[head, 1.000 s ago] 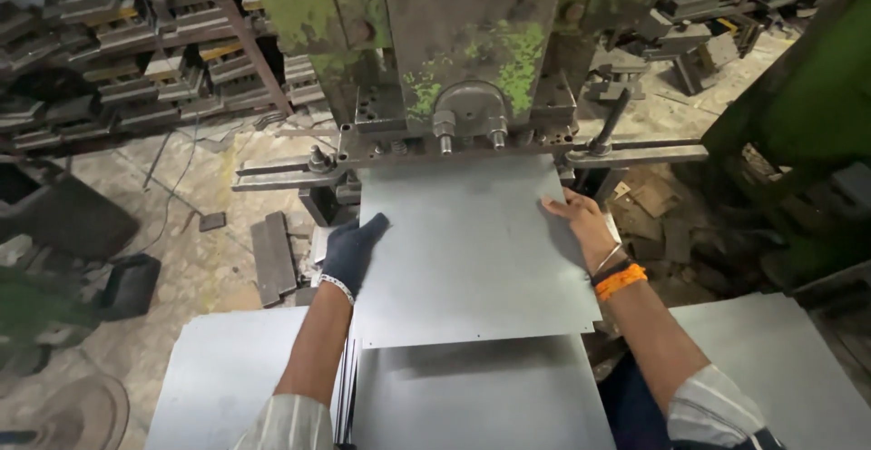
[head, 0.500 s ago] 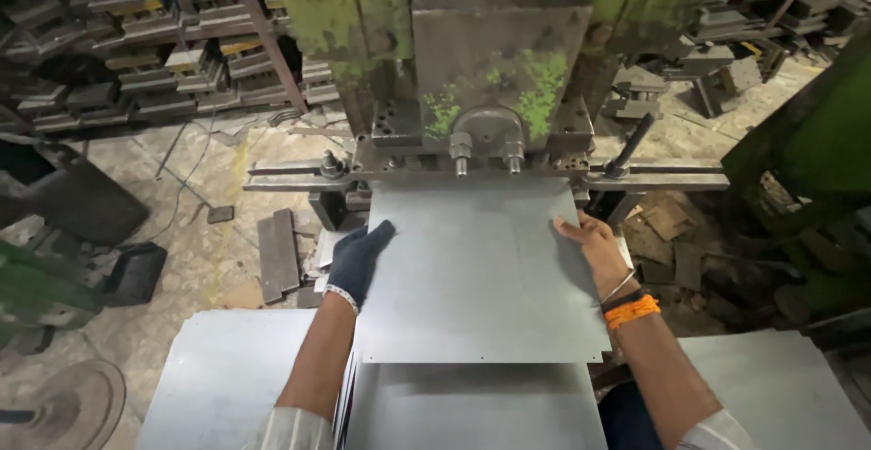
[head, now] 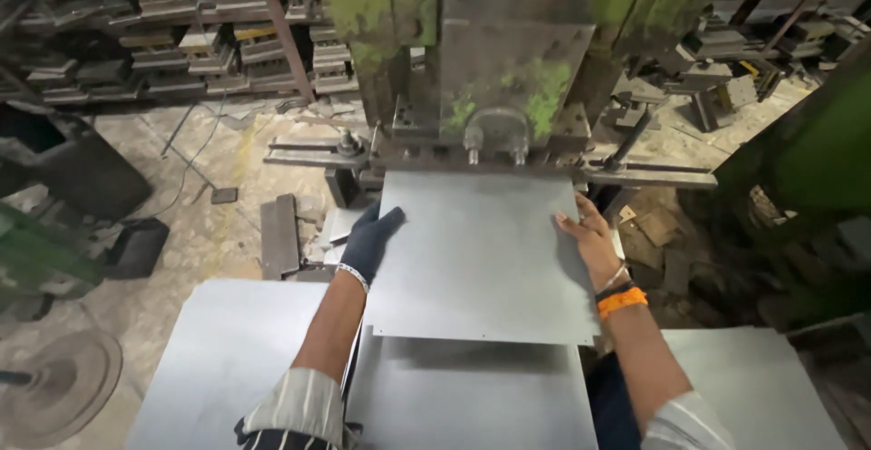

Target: Feeding metal sheets into a stamping machine and stacking processed sheets.

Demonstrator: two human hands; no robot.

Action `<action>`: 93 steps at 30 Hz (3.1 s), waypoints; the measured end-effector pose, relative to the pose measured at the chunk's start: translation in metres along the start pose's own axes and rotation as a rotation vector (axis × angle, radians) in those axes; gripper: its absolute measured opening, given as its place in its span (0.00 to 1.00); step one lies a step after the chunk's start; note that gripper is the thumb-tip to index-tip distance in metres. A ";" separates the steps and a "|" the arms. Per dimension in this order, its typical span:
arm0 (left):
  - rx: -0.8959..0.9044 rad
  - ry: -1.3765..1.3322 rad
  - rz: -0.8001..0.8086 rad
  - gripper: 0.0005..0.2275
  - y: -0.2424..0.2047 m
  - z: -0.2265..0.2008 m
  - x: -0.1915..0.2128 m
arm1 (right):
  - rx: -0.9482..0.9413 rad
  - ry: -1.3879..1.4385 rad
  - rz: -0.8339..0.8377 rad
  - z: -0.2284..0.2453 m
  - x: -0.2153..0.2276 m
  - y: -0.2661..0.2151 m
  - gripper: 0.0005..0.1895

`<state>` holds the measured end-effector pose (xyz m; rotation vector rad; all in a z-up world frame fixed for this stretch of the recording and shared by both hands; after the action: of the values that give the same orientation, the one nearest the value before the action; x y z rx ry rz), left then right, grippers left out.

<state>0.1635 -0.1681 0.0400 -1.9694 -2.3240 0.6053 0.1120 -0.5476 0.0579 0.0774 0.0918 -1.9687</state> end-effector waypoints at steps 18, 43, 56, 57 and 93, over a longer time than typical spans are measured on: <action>-0.712 0.685 -0.412 0.23 -0.109 0.035 0.139 | 0.675 -0.777 0.158 -0.007 -0.125 -0.192 0.30; -0.751 1.368 -1.027 0.20 -0.101 0.035 0.356 | -0.084 -1.504 1.383 -0.091 -0.329 -0.312 0.43; -0.018 1.151 -0.822 0.27 -0.117 -0.030 0.414 | 0.154 -1.223 1.134 -0.117 -0.337 -0.301 0.38; -0.060 1.034 -0.828 0.25 -0.124 -0.053 0.399 | 0.167 -1.029 1.013 -0.096 -0.331 -0.298 0.37; 0.082 0.446 -0.064 0.31 0.026 0.004 0.017 | -0.100 -0.093 -0.041 -0.009 -0.004 0.026 0.10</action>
<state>0.1838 -0.1499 0.0241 -1.7639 -2.0439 0.2200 0.1374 -0.5534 0.0481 -0.0822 0.1314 -2.0018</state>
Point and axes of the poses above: each hand's wrist, its own y-axis towards the middle knuckle, its own x-axis out of the back of the hand, z = x × y, the point moved 2 cm from there along y, towards the middle knuckle, and after that the axes turned 6 degrees about -z, right-handed, at the moved point
